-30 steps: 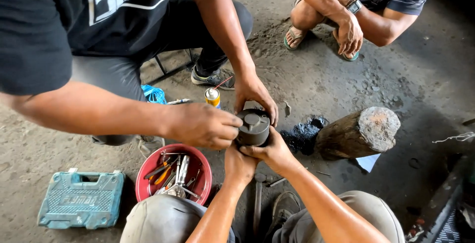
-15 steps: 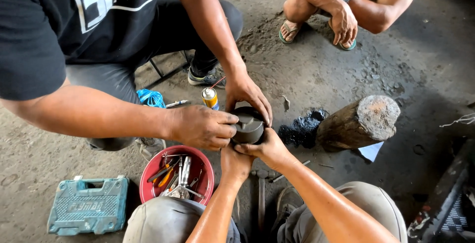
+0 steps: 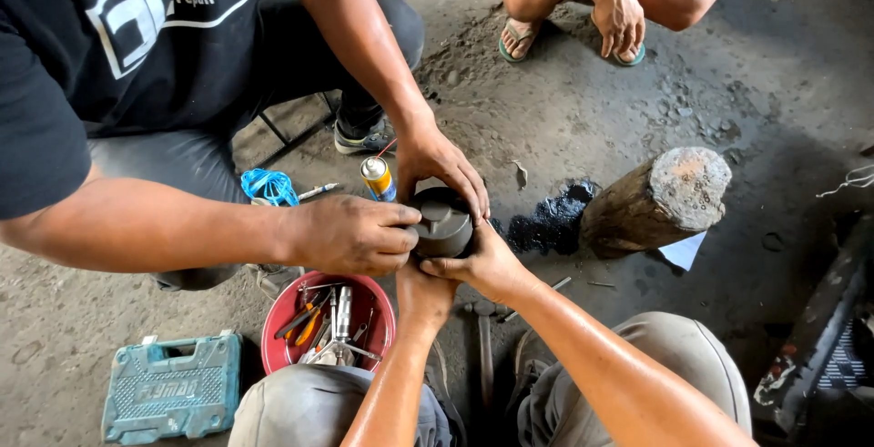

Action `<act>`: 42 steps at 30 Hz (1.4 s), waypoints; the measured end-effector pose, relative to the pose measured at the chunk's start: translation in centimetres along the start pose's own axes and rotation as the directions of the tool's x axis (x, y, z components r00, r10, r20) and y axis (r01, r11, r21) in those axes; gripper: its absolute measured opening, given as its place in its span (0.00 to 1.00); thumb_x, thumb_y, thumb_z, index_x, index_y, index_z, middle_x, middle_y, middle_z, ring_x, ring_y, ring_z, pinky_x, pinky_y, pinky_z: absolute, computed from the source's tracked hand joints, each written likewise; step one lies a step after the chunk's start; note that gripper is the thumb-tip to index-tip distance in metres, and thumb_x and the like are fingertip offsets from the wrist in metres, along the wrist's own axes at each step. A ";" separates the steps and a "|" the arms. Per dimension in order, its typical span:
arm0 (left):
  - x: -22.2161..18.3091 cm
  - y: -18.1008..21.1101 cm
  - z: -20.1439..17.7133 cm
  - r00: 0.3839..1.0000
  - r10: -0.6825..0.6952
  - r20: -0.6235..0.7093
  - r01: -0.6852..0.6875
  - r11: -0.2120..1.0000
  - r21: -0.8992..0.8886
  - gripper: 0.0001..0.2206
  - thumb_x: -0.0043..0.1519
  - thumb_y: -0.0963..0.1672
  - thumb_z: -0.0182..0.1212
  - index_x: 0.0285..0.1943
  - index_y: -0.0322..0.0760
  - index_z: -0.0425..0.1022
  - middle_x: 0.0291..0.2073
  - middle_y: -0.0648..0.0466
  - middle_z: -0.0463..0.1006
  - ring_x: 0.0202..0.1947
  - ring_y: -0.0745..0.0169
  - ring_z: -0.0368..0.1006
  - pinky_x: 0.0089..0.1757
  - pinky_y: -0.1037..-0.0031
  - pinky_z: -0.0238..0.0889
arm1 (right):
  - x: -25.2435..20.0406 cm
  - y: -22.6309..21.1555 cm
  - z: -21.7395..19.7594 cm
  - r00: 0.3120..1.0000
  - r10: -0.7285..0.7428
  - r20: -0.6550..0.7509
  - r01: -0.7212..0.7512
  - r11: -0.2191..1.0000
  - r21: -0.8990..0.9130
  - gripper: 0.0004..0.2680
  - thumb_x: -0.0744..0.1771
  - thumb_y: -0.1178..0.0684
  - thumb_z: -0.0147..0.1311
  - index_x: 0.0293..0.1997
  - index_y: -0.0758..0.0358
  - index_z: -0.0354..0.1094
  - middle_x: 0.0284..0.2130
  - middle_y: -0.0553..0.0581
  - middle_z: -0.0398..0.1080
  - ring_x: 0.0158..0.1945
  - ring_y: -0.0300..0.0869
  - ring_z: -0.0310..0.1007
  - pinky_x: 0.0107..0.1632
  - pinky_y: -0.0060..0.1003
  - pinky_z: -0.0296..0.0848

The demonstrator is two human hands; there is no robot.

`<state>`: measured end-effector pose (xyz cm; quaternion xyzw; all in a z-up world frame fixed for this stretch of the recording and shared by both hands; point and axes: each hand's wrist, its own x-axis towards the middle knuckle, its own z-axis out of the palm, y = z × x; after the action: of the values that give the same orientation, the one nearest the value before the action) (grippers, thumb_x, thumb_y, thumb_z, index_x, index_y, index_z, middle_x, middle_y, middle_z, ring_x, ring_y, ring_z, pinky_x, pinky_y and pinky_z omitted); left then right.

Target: Disassembling a mechanical starter motor using a hammer and manual force

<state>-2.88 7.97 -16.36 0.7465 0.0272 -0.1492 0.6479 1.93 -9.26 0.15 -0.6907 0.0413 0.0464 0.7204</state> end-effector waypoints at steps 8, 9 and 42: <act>-0.1 0.0 0.4 1.000 0.004 0.005 -0.004 1.000 0.014 0.35 0.41 0.39 0.75 0.61 0.32 0.64 0.53 0.36 0.77 0.61 0.36 0.71 0.59 0.53 0.68 | 0.0 0.1 -0.4 1.000 -0.020 -0.011 0.019 0.996 -0.092 0.30 0.55 0.51 0.78 0.60 0.69 0.67 0.54 0.71 0.73 0.62 0.59 0.70 0.64 0.56 0.68; -0.1 -0.1 0.5 1.000 0.003 0.006 -0.003 1.000 0.016 0.35 0.41 0.39 0.75 0.61 0.32 0.64 0.53 0.36 0.77 0.61 0.36 0.71 0.59 0.53 0.68 | -0.1 -0.1 -0.4 1.000 -0.022 -0.012 0.020 0.994 -0.111 0.30 0.55 0.51 0.77 0.60 0.69 0.67 0.54 0.71 0.73 0.62 0.60 0.70 0.65 0.57 0.68; -0.1 -1.3 2.0 0.999 0.027 -0.019 -0.026 0.999 0.021 0.35 0.42 0.40 0.75 0.62 0.34 0.64 0.54 0.38 0.77 0.60 0.37 0.72 0.59 0.54 0.69 | 0.0 -1.2 -0.1 0.995 0.077 -0.064 -0.090 0.967 -0.240 0.31 0.53 0.42 0.77 0.57 0.62 0.67 0.52 0.69 0.74 0.62 0.62 0.70 0.64 0.60 0.67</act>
<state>-3.65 6.24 -17.85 0.7550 0.0220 -0.1336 0.6416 2.10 -9.36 1.36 -0.7722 0.0840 0.0626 0.6267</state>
